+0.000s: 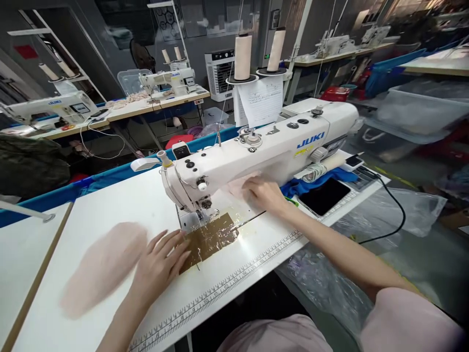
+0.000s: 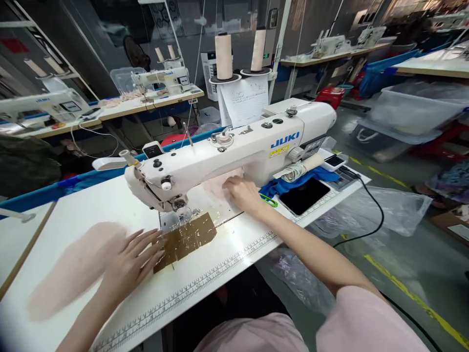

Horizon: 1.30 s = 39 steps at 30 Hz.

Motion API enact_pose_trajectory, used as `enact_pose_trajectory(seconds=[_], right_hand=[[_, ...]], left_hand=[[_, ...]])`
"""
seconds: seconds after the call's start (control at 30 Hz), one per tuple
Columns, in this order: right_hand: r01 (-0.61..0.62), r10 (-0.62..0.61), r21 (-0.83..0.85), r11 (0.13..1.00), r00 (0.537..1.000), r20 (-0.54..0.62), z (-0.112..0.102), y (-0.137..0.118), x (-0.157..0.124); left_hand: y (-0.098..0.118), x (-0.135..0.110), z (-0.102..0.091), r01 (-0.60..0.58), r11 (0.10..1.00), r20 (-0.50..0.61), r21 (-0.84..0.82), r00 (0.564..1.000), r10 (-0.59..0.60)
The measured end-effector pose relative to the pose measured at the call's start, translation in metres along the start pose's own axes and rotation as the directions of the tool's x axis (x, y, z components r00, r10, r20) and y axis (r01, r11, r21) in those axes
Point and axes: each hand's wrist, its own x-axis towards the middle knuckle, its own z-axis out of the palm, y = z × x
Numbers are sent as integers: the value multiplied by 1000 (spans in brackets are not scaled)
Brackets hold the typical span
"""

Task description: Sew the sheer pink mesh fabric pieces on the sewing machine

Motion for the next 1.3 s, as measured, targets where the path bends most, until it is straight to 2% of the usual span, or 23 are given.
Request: enact_pose_trajectory(seconds=[0.13, 0.23, 0.33, 0.43, 0.57, 0.7, 0.8, 0.9, 0.93, 0.97, 1.0, 1.07, 1.13, 1.17, 1.23, 1.3], right_hand=[[6, -5, -79, 997, 1000, 16, 0, 16, 25], [78, -72, -92, 993, 995, 70, 0, 17, 34], [186, -177, -69, 980, 977, 121, -1, 16, 35], [237, -228, -53, 970, 963, 141, -1, 15, 32], [201, -194, -56, 978, 975, 107, 0, 16, 34], [155, -152, -57, 986, 987, 59, 2, 12, 39], [211, -209, -26, 977, 975, 70, 6, -8, 34], [326, -331, 56, 944, 935, 128, 11, -46, 14], [360, -374, 112, 926, 914, 159, 12, -60, 5], [360, -411, 239, 902, 886, 216, 12, -74, -4], [328, -416, 321, 889, 871, 262, 13, -87, -12], [261, -360, 330, 907, 888, 285, 12, -107, -23], [226, -315, 321, 920, 913, 258, 12, -119, -27], [204, -290, 331, 921, 928, 236, 11, -122, -27], [139, -229, 392, 910, 954, 194, 10, -123, -25], [54, -167, 494, 868, 968, 188, 9, -121, -23]], left_hand=[[27, 39, 18, -27, 993, -29, -119, 999, 24], [38, 51, 26, -35, 982, -83, -187, 996, 20], [40, 48, 30, 15, 974, -128, -225, 991, -45], [38, 41, 32, 62, 969, -144, -240, 985, -99], [36, 37, 32, 105, 961, -158, -255, 976, -148], [38, 39, 34, 90, 959, -167, -269, 976, -138], [41, 40, 34, 84, 954, -171, -288, 976, -137], [43, 40, 32, 70, 947, -168, -312, 978, -127], [44, 40, 31, 61, 942, -166, -330, 979, -121], [45, 40, 30, 54, 932, -160, -357, 980, -118], [46, 40, 29, 53, 917, -147, -396, 982, -120], [49, 40, 27, 97, 861, -97, -498, 981, -167], [53, 39, 25, 220, 762, 28, -609, 966, -257], [55, 40, 24, 304, 694, 118, -653, 945, -304], [58, 40, 22, 468, 538, 293, -701, 877, -380], [60, 42, 21, 562, 369, 399, -740, 809, -432]])
